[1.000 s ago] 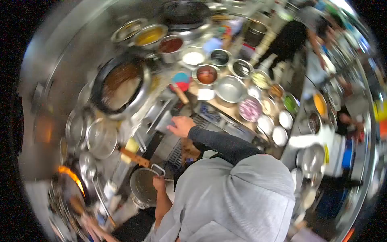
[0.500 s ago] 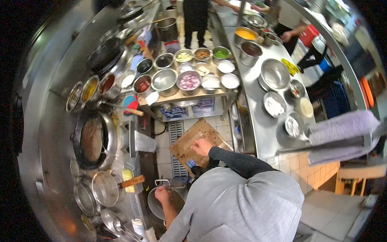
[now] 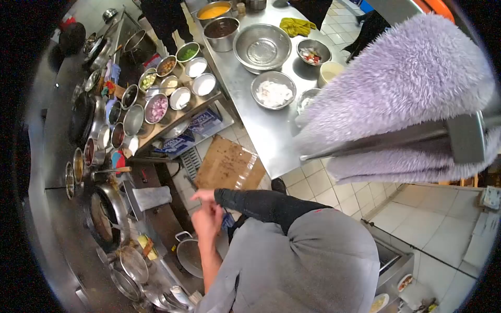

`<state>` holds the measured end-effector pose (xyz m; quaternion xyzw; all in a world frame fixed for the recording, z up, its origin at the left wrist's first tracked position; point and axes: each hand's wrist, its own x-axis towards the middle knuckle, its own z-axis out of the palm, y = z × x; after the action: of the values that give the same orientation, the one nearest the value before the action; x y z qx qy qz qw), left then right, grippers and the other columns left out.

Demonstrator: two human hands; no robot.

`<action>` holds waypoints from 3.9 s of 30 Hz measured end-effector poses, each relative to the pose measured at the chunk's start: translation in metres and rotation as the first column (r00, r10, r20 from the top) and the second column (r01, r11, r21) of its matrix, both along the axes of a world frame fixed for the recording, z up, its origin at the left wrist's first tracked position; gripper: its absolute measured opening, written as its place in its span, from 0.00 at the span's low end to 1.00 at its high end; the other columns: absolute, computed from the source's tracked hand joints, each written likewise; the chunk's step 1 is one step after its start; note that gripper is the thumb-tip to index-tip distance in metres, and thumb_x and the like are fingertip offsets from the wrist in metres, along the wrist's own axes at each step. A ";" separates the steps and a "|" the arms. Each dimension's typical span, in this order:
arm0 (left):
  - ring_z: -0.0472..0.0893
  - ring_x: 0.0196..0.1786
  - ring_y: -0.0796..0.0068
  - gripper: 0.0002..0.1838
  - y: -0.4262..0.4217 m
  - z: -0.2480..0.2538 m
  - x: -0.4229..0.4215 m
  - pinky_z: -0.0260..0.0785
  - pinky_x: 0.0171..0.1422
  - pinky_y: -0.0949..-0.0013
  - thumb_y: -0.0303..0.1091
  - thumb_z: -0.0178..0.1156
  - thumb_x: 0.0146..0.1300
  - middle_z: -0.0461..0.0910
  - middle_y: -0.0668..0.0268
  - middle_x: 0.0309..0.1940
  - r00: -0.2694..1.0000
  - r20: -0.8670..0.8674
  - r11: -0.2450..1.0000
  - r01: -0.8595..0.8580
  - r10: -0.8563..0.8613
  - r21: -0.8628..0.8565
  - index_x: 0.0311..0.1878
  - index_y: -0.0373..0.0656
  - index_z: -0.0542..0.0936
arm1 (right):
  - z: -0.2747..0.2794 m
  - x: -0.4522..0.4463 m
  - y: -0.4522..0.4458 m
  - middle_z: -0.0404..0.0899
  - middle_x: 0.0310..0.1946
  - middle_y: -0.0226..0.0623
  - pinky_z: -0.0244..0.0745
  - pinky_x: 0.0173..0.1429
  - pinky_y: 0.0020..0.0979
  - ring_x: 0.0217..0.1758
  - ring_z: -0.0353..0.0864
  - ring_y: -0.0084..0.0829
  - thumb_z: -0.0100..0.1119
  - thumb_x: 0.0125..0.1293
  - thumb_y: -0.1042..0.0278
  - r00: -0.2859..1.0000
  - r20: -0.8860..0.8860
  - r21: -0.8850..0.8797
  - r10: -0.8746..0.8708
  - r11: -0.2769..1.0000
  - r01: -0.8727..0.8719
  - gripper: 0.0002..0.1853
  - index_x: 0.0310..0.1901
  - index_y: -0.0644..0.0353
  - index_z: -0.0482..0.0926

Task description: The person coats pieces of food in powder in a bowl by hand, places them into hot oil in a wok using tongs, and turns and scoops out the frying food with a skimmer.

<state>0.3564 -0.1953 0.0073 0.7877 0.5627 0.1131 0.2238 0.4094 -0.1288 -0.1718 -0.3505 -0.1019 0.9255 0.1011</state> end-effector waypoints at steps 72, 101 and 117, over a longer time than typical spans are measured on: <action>0.79 0.37 0.77 0.11 0.215 0.002 -0.354 0.76 0.46 0.68 0.26 0.63 0.64 0.81 0.65 0.34 -0.502 0.863 -0.170 -0.846 -0.062 -0.504 0.26 0.44 0.73 | 0.401 -0.317 0.389 0.79 0.33 0.42 0.76 0.38 0.45 0.34 0.82 0.46 0.60 0.60 0.67 0.765 0.622 0.245 0.169 -0.970 0.015 0.19 0.53 0.62 0.78; 0.76 0.26 0.81 0.16 0.119 -0.023 -0.304 0.68 0.33 0.73 0.33 0.67 0.59 0.80 0.65 0.22 -0.451 0.889 -0.288 -0.844 -0.074 -0.452 0.21 0.37 0.72 | 0.431 -0.269 0.234 0.79 0.34 0.42 0.78 0.36 0.42 0.31 0.82 0.44 0.60 0.59 0.67 0.850 0.521 -0.007 0.075 -0.996 0.092 0.20 0.54 0.62 0.78; 0.71 0.26 0.77 0.16 0.115 -0.044 -0.305 0.66 0.33 0.66 0.34 0.66 0.52 0.76 0.64 0.19 -0.396 0.895 -0.425 -0.860 0.206 -0.282 0.20 0.34 0.72 | 0.416 -0.306 0.231 0.82 0.36 0.45 0.80 0.40 0.44 0.36 0.84 0.46 0.60 0.57 0.64 0.786 0.612 -0.028 0.090 -0.990 0.135 0.19 0.50 0.62 0.80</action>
<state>0.0515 -0.0801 -0.0363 -0.0810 0.6483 0.7497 -0.1054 0.1038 0.1026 0.2440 -0.1958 0.9771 0.0752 -0.0357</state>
